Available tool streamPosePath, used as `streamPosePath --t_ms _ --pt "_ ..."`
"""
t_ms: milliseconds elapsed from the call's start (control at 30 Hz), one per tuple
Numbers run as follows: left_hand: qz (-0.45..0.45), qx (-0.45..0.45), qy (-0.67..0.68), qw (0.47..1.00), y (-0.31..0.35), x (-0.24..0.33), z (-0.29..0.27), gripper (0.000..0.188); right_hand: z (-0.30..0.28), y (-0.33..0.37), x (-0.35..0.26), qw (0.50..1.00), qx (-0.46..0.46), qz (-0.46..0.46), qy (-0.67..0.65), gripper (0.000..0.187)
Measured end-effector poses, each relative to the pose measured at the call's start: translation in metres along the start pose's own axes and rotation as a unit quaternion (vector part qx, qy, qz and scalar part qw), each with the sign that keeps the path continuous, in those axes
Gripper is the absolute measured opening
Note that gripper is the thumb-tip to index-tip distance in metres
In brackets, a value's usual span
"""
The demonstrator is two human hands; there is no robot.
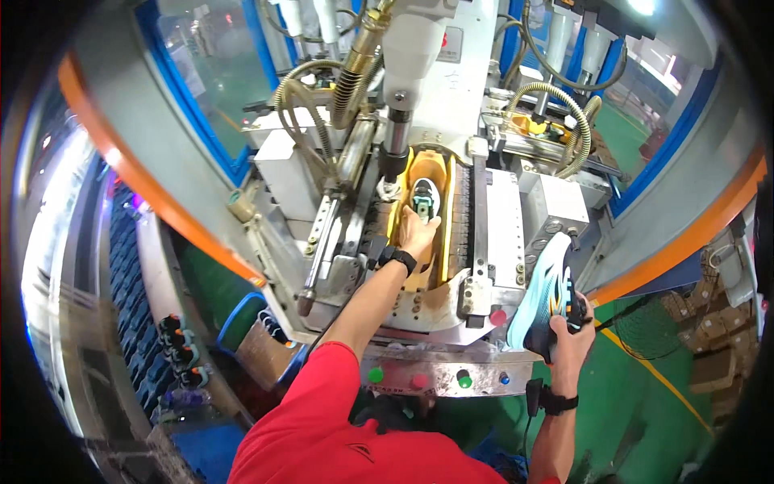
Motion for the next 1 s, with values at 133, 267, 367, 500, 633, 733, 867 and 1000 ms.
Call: streamPosePath --t_ms 133,267,367,500,633,733,867,1000 --pt "-0.068 -0.001 -0.003 0.998 -0.031 -0.02 0.016 0.065 -0.008 -0.027 0.012 0.993 0.04 0.011 0.109 0.053" --pt "-0.123 -0.098 0.327 0.932 -0.009 -0.034 0.013 0.042 0.047 -0.115 0.003 0.986 -0.031 -0.039 0.157 0.043" --pt "-0.194 -0.208 0.547 0.788 0.074 -0.013 -0.014 0.025 0.126 -0.184 0.009 0.945 -0.139 0.049 0.291 0.053" --pt "-0.174 -0.234 0.518 0.804 0.181 -0.018 -0.102 0.031 0.277 -0.209 0.032 0.867 -0.324 0.076 0.371 0.058" --pt "-0.152 -0.162 0.56 0.798 0.259 -0.047 -0.196 0.049 0.364 -0.2 0.085 0.846 -0.276 0.046 0.453 0.048" --pt "-0.138 -0.024 0.539 0.831 0.317 -0.092 -0.263 0.052 0.392 -0.185 0.124 0.857 -0.194 0.034 0.475 0.051" --pt "-0.143 0.147 0.545 0.813 0.38 -0.131 -0.304 0.042 0.39 -0.171 0.148 0.874 -0.127 -0.008 0.469 0.059" --pt "-0.172 0.254 0.544 0.781 0.435 -0.162 -0.306 0.026 0.379 -0.114 0.087 0.838 -0.137 -0.276 0.451 0.057"
Point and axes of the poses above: each hand's wrist, its own y-axis away from the middle knuckle, its own z-axis out of the palm, x = y × z, the point moved 10 cm from there along -y, towards the middle knuckle, and after that the axes turned 7 degrees about -x, right-handed, at the moved point
